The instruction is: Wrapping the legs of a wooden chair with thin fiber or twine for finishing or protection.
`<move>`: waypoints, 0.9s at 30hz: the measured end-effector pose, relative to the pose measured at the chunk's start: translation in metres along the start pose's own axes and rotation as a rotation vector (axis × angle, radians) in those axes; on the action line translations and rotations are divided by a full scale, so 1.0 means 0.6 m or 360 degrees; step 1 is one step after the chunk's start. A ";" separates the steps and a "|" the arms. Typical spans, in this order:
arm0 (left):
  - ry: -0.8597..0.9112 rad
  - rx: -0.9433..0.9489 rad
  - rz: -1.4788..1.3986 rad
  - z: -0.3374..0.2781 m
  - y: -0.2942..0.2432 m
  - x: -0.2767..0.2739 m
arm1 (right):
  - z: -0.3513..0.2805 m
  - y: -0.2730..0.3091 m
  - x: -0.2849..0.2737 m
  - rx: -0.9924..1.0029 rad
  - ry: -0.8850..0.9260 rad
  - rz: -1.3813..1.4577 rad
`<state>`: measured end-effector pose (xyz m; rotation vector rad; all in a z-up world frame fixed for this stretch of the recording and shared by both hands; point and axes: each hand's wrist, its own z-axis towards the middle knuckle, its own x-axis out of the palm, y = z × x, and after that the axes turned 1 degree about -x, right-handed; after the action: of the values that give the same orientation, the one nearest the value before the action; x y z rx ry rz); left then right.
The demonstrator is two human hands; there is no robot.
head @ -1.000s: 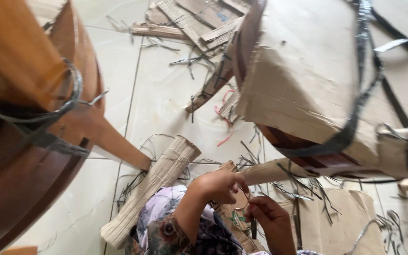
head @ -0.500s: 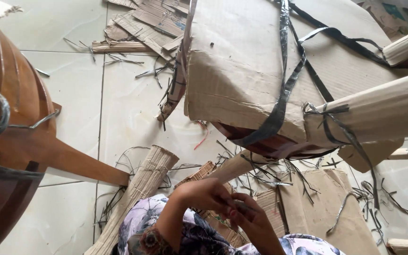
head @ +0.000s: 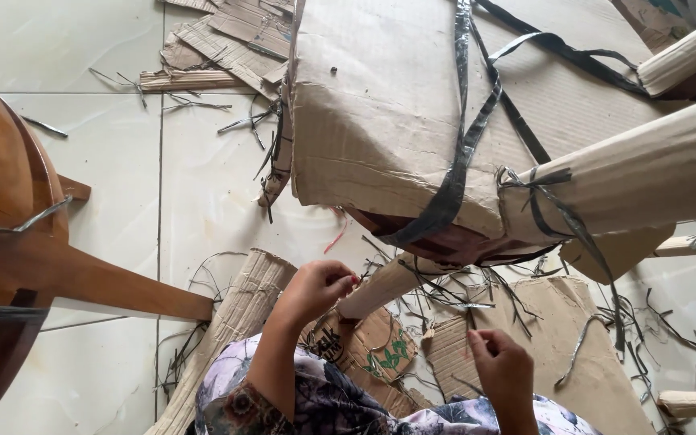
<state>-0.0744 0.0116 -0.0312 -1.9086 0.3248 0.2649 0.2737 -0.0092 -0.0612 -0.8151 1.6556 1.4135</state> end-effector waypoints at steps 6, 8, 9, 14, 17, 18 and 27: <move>-0.0066 0.0030 -0.0033 0.012 -0.012 0.035 | 0.050 0.051 0.035 -0.0218 -0.0112 0.0439; 0.0049 0.0014 -0.0081 0.026 -0.001 0.049 | 0.054 0.102 0.044 -0.0316 -0.0095 0.0597; 0.0160 -0.0004 -0.0135 0.032 0.005 0.054 | 0.056 0.129 0.050 -0.0421 -0.0076 0.0749; 0.0128 0.0236 -0.0636 0.049 0.007 0.085 | 0.119 0.094 0.142 -0.0675 -0.0139 0.1013; 0.0006 0.0210 -0.0935 0.064 0.010 0.091 | 0.130 0.104 0.142 -0.0743 -0.0041 0.0828; -0.0069 0.0144 -0.1094 0.063 0.005 0.090 | 0.134 0.105 0.140 -0.0776 0.0013 0.0715; 0.0038 0.0625 -0.1178 0.011 0.038 0.046 | 0.052 0.124 0.103 -0.0889 -0.0485 0.0756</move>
<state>-0.0568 0.0078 -0.0626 -1.5205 -0.3051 -0.2985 0.1847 0.0357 -0.0819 -0.4657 1.2724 2.2695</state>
